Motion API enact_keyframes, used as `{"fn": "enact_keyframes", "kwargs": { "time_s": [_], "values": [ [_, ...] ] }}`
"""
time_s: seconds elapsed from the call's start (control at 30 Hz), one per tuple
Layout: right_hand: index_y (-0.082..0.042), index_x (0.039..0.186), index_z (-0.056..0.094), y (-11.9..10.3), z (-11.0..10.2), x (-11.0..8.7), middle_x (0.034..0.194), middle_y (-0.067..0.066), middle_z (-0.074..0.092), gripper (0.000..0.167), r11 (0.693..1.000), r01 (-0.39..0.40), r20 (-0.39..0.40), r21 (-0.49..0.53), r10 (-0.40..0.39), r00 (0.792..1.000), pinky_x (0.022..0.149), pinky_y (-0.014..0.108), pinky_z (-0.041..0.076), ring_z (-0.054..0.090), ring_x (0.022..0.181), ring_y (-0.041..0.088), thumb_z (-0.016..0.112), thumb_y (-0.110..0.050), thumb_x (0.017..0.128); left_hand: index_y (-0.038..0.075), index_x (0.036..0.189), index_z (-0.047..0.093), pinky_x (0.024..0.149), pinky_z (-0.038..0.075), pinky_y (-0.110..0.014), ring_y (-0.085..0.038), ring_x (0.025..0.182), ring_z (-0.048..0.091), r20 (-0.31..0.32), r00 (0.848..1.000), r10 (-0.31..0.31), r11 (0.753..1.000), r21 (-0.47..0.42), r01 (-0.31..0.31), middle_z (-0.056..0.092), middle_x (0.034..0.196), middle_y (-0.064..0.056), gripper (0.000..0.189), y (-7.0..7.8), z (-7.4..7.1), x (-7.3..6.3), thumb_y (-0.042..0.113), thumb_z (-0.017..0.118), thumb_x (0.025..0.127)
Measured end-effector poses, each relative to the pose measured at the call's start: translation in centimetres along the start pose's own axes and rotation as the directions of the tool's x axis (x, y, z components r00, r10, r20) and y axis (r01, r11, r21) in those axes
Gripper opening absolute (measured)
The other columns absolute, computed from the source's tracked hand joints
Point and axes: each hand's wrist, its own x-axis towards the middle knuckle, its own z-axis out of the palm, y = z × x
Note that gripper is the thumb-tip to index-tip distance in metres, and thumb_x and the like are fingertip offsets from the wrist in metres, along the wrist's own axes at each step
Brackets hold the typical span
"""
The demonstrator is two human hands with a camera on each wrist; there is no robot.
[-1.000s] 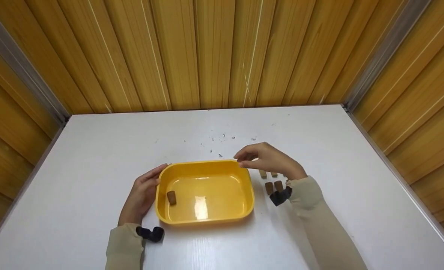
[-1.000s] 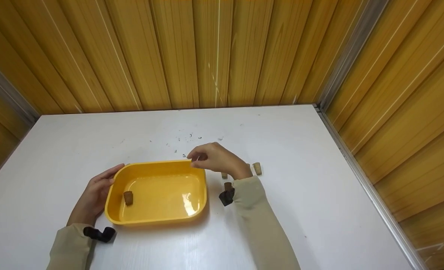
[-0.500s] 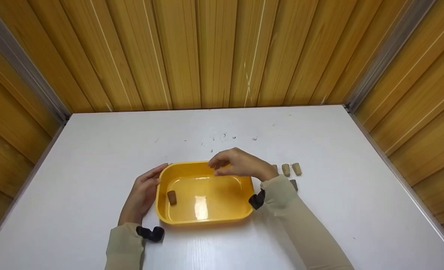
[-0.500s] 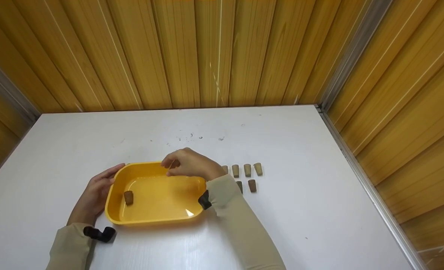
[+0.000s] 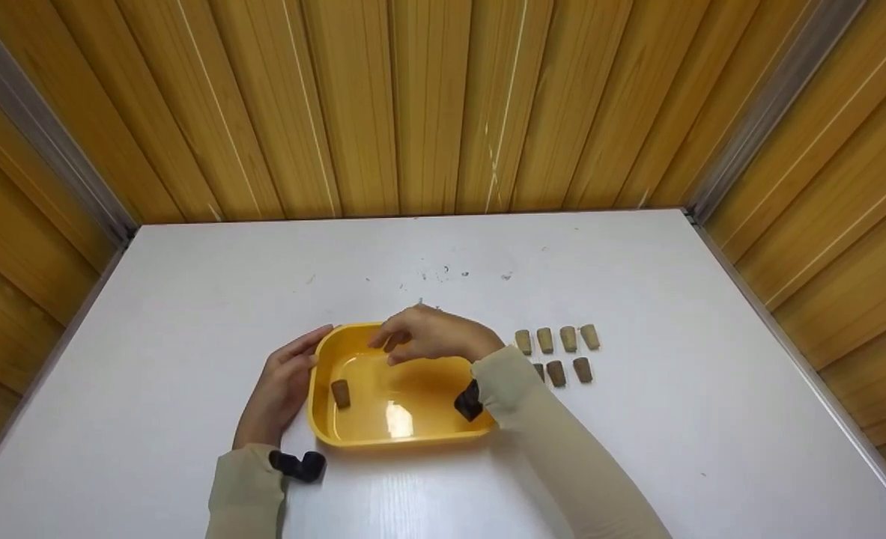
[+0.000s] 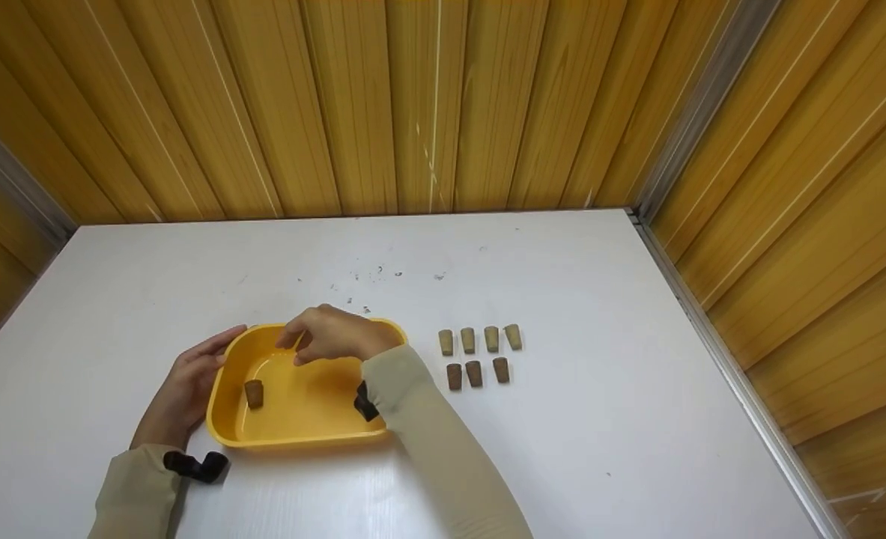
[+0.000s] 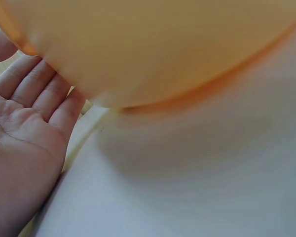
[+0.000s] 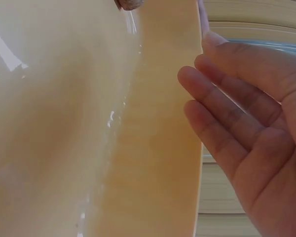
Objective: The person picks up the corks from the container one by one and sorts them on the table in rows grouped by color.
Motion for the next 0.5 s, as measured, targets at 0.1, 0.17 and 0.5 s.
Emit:
{"fn": "enact_keyframes", "kwargs": {
  "time_s": [0.1,0.17,0.5],
  "values": [
    [-0.002,0.122,0.064,-0.2,0.6,0.8,0.123,0.014,0.066,0.035,1.000,-0.005,0.020,-0.005,0.005,1.000,0.092,0.024,0.053,0.065,0.110,0.024,0.066,-0.006,0.088,-0.004,0.139,0.046,0.104,0.045,-0.025,-0.013,0.126,0.054,-0.003,1.000,-0.017,1.000,0.009,0.018,0.061,0.131,-0.001,0.050,0.1,0.0,0.0,-0.004,0.043,0.089],
    [-0.002,0.122,0.065,-0.3,1.1,1.4,0.123,0.013,0.066,0.035,1.000,-0.009,0.034,-0.017,0.009,0.999,0.090,0.022,0.053,0.065,0.109,0.023,0.065,-0.005,0.088,-0.004,0.139,0.046,0.105,0.045,-0.025,-0.013,0.126,0.054,-0.005,1.000,-0.022,1.000,0.016,0.022,0.061,0.131,-0.001,0.050,0.1,-0.1,0.0,-0.004,0.043,0.089],
    [-0.009,0.122,0.066,-0.8,3.3,3.2,0.122,0.004,0.068,0.035,0.996,-0.083,0.086,0.042,0.080,0.993,0.085,0.019,0.054,0.066,0.105,0.013,0.064,-0.002,0.088,-0.007,0.138,0.045,0.103,0.046,-0.026,-0.013,0.124,0.056,-0.010,1.000,-0.007,1.000,-0.007,0.006,0.063,0.129,-0.001,0.049,0.0,0.0,0.0,-0.007,0.040,0.089]
  ]
}}
